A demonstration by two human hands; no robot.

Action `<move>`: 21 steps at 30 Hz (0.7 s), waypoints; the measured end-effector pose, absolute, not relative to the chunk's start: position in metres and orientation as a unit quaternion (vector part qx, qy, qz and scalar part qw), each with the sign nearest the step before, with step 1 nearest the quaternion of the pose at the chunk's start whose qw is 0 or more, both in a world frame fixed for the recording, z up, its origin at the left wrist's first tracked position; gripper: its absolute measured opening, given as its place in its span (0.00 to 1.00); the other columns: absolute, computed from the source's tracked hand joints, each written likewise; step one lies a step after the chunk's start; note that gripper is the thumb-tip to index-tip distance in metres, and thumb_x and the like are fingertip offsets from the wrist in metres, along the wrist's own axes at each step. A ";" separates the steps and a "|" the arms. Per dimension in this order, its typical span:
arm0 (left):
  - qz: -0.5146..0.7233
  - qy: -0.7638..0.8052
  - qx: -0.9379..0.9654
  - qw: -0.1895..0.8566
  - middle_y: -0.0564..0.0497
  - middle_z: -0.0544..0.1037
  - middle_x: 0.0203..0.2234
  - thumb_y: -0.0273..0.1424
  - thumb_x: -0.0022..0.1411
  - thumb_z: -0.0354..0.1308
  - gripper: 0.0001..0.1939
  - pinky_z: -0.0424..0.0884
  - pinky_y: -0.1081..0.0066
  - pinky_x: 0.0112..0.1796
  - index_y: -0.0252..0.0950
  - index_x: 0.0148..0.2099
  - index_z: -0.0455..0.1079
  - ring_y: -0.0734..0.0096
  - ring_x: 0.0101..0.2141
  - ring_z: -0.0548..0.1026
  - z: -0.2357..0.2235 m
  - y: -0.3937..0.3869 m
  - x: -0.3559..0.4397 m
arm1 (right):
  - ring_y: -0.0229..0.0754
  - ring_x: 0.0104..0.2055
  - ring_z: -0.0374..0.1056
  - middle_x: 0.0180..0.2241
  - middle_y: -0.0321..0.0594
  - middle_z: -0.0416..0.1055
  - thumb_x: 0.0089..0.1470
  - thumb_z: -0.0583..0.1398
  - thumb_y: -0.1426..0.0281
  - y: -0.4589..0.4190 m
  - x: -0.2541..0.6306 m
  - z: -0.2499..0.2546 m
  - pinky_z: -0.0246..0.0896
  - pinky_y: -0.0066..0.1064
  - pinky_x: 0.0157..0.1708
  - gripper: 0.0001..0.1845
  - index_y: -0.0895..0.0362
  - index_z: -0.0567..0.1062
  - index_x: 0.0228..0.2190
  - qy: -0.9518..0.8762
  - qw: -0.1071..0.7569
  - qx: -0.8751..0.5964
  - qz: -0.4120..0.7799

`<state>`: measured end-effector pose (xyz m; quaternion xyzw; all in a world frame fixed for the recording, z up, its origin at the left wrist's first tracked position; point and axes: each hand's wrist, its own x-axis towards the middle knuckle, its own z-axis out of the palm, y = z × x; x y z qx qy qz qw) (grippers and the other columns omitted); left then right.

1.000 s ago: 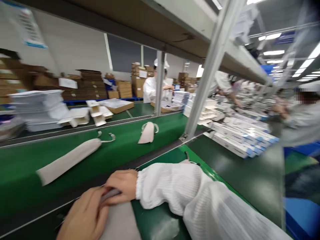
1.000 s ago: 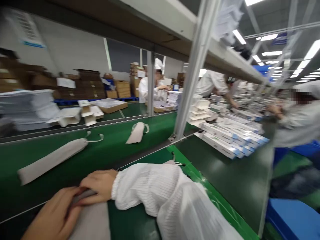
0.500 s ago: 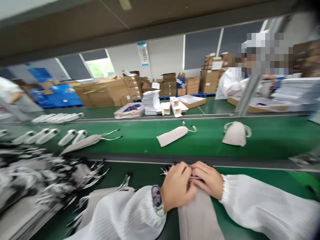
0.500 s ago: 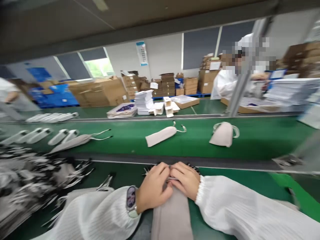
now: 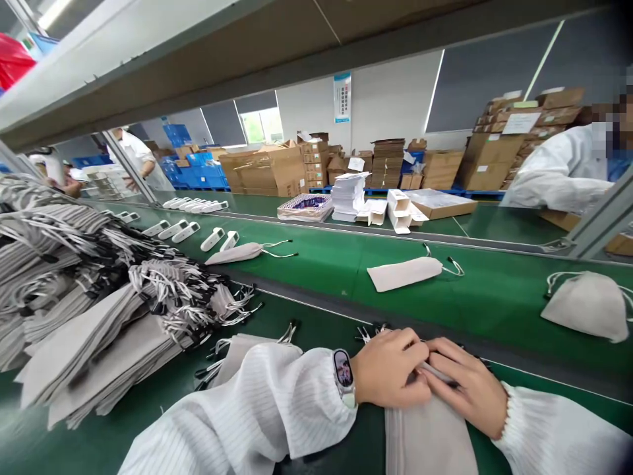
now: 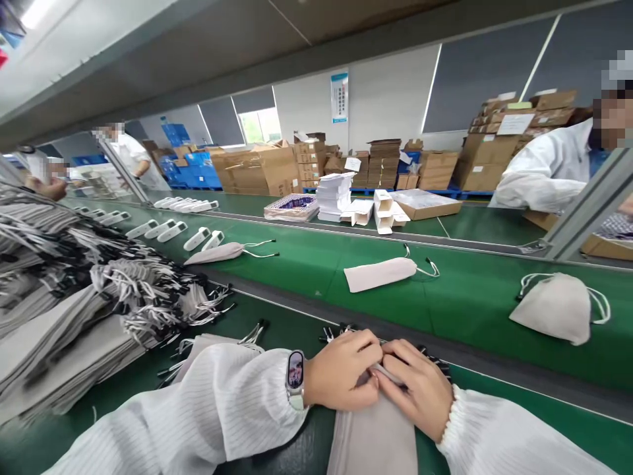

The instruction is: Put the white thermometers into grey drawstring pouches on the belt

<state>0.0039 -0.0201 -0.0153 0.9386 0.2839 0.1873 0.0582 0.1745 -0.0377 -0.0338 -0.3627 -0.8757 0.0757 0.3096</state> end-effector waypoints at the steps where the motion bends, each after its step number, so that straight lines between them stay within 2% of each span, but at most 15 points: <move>1: 0.182 0.278 0.941 0.062 0.51 0.62 0.32 0.33 0.51 0.47 0.08 0.62 0.72 0.35 0.36 0.33 0.55 0.71 0.32 0.65 -0.014 -0.019 0.003 | 0.38 0.33 0.63 0.31 0.41 0.65 0.53 0.49 0.73 -0.038 0.174 -0.033 0.60 0.30 0.32 0.09 0.56 0.67 0.26 -0.874 0.311 -0.365 0.072; 5: 0.177 0.269 0.943 0.079 0.51 0.62 0.32 0.34 0.50 0.49 0.10 0.63 0.72 0.36 0.36 0.34 0.55 0.70 0.33 0.65 -0.012 -0.018 0.002 | 0.38 0.33 0.62 0.30 0.41 0.65 0.52 0.50 0.73 -0.038 0.174 -0.033 0.60 0.30 0.33 0.08 0.56 0.66 0.25 -0.872 0.317 -0.367 0.066; 21: 0.187 0.271 0.941 0.076 0.51 0.62 0.31 0.34 0.48 0.49 0.10 0.63 0.72 0.36 0.35 0.34 0.55 0.70 0.32 0.64 -0.014 -0.018 0.002 | 0.39 0.33 0.62 0.30 0.41 0.65 0.53 0.50 0.72 -0.038 0.174 -0.033 0.60 0.31 0.33 0.08 0.56 0.67 0.25 -0.873 0.307 -0.372 0.071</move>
